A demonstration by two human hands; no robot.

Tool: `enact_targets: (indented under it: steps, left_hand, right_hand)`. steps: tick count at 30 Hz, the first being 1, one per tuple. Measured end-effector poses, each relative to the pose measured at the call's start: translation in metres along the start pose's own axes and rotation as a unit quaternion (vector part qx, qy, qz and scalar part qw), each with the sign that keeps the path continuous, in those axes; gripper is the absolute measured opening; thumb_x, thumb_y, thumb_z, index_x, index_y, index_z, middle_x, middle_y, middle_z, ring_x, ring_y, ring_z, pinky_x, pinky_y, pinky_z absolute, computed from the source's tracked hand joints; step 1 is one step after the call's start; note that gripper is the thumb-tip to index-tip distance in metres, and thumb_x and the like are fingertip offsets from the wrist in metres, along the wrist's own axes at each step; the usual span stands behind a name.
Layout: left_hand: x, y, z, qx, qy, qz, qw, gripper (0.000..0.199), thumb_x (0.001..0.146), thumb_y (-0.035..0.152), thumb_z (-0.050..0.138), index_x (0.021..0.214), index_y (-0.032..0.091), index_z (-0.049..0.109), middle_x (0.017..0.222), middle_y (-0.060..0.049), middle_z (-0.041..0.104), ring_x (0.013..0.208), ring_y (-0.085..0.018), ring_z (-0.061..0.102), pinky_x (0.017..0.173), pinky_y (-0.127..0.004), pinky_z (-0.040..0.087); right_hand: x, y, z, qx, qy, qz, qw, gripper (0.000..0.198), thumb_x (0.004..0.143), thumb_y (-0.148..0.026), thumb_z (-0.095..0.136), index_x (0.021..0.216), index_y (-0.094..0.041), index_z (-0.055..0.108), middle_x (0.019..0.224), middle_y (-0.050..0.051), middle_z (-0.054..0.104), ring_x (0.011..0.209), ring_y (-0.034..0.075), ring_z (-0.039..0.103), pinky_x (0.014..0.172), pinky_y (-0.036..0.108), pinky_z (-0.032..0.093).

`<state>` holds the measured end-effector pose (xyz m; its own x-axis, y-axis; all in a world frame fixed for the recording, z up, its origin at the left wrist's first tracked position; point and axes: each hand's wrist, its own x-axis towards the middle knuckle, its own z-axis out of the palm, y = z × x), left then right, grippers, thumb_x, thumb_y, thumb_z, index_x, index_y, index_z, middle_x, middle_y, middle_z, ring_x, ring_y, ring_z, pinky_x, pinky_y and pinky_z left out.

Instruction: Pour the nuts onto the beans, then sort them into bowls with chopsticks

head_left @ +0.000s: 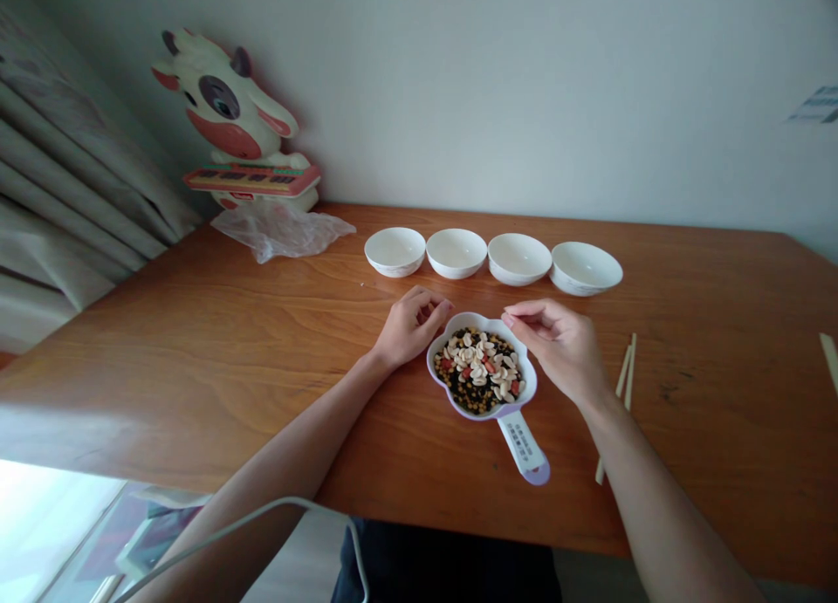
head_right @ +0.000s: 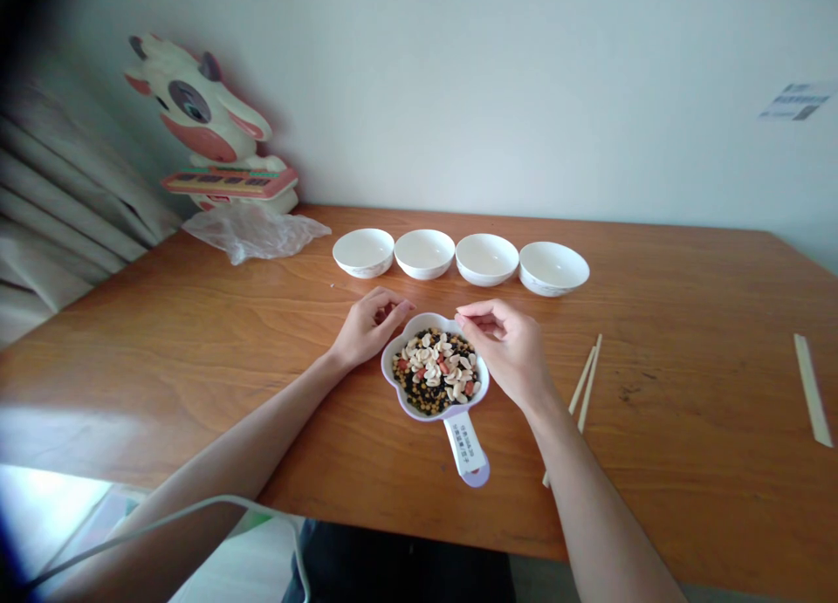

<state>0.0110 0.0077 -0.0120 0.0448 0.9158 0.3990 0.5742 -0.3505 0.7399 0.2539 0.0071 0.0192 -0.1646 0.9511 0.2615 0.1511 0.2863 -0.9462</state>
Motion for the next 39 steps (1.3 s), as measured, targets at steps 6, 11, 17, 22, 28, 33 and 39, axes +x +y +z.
enact_targets:
  steps: [6,11,17,22,28,33,39]
  left_hand:
    - [0.000,0.000,0.000,0.001,-0.007,-0.001,1.000,0.029,0.099,0.042,0.054,0.094,0.020,0.073,0.089,-0.004,0.067,0.072,-0.013,0.060,0.064,-0.025,0.047]
    - [0.001,0.001,0.000,0.003,-0.007,-0.004,1.000,0.028,0.099,0.042,0.055,0.093,0.020,0.072,0.089,-0.003,0.067,0.070,-0.013,0.059,0.062,-0.025,0.047]
    - [0.000,0.001,-0.001,0.004,-0.008,-0.006,1.000,0.029,0.099,0.042,0.055,0.093,0.020,0.072,0.089,-0.003,0.067,0.070,-0.012,0.058,0.063,-0.025,0.046]
    - [0.000,0.001,-0.001,0.002,-0.008,-0.007,1.000,0.030,0.099,0.043,0.054,0.095,0.020,0.073,0.089,-0.003,0.067,0.070,-0.013,0.059,0.063,-0.025,0.046]
    - [0.000,0.001,0.000,0.000,-0.004,-0.009,1.000,0.034,0.098,0.048,0.056,0.090,0.020,0.072,0.088,-0.004,0.068,0.070,-0.013,0.059,0.063,-0.026,0.047]
    - [-0.001,0.002,0.001,-0.004,0.003,-0.017,1.000,0.040,0.096,0.053,0.058,0.075,0.019,0.066,0.077,-0.002,0.066,0.066,-0.013,0.057,0.061,-0.026,0.045]
    - [-0.004,-0.002,0.000,-0.017,0.016,-0.040,0.999,0.055,0.105,0.052,0.036,0.066,0.019,0.056,0.060,0.002,0.053,0.056,-0.011,0.051,0.056,-0.025,0.040]
  right_hand:
    - [0.000,-0.003,-0.001,-0.013,0.000,-0.008,1.000,0.026,0.088,-0.038,0.073,0.108,-0.020,0.076,0.111,0.009,0.077,0.100,0.023,0.074,0.094,0.039,0.059]
    - [0.000,-0.004,-0.003,-0.031,0.002,-0.019,0.999,0.030,0.093,-0.043,0.066,0.110,-0.020,0.075,0.104,0.009,0.078,0.094,0.021,0.074,0.089,0.036,0.060]
    - [0.001,-0.006,-0.002,-0.063,0.007,-0.027,0.998,0.032,0.096,-0.046,0.060,0.110,-0.021,0.076,0.110,0.009,0.076,0.099,0.023,0.072,0.090,0.037,0.058]
    - [0.003,-0.006,-0.002,-0.081,0.033,-0.035,0.996,0.034,0.096,-0.048,0.059,0.107,-0.021,0.075,0.106,0.009,0.076,0.098,0.023,0.072,0.089,0.037,0.058]
    - [0.005,-0.001,-0.005,-0.110,0.073,-0.031,0.991,0.035,0.091,-0.051,0.065,0.100,-0.018,0.075,0.090,0.009,0.078,0.080,0.021,0.073,0.075,0.035,0.059]
    - [0.006,0.000,-0.010,-0.190,0.100,-0.028,0.976,0.042,0.095,-0.056,0.057,0.076,-0.020,0.066,0.072,0.005,0.071,0.065,0.018,0.065,0.063,0.030,0.050]
    - [0.009,0.007,-0.018,-0.315,0.100,-0.026,0.943,0.056,0.100,-0.055,0.043,0.054,-0.024,0.041,0.051,0.002,0.052,0.050,0.016,0.045,0.057,0.033,0.032]
